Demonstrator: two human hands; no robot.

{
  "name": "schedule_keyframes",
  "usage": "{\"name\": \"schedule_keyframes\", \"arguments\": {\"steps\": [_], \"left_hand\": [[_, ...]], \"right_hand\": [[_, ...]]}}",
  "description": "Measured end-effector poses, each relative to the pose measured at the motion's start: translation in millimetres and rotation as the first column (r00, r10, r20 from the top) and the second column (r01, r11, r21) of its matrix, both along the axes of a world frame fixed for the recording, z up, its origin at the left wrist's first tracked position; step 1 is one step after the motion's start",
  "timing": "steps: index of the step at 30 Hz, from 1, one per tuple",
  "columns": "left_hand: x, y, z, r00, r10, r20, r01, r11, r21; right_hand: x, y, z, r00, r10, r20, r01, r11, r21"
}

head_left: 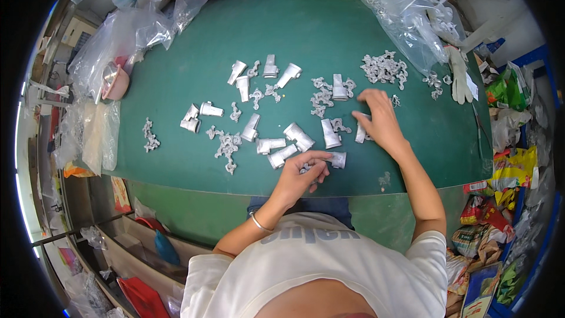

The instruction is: The person sorts small metal components on a workbench by hand and places them into a clear plastic bag.

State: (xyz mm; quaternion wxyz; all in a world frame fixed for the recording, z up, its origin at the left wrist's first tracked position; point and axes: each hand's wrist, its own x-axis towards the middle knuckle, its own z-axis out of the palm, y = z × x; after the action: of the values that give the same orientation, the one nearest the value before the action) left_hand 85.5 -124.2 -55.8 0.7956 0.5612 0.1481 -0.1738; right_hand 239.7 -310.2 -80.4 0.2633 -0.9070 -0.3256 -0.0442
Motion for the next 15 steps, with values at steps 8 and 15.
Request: {"name": "schedule_keyframes", "arguments": {"steps": [8,15], "left_hand": [[10,6,4,1.000,0.028,0.002,-0.028,0.995,-0.094],[20,4,1,0.992,0.109,0.067,-0.102,0.989,-0.107]], "right_hand": [[36,20,-4,0.986,0.045,0.160,-0.039,0.999,-0.036],[-20,9,20,0.609,0.260,-0.750,0.551,0.542,0.635]]}}
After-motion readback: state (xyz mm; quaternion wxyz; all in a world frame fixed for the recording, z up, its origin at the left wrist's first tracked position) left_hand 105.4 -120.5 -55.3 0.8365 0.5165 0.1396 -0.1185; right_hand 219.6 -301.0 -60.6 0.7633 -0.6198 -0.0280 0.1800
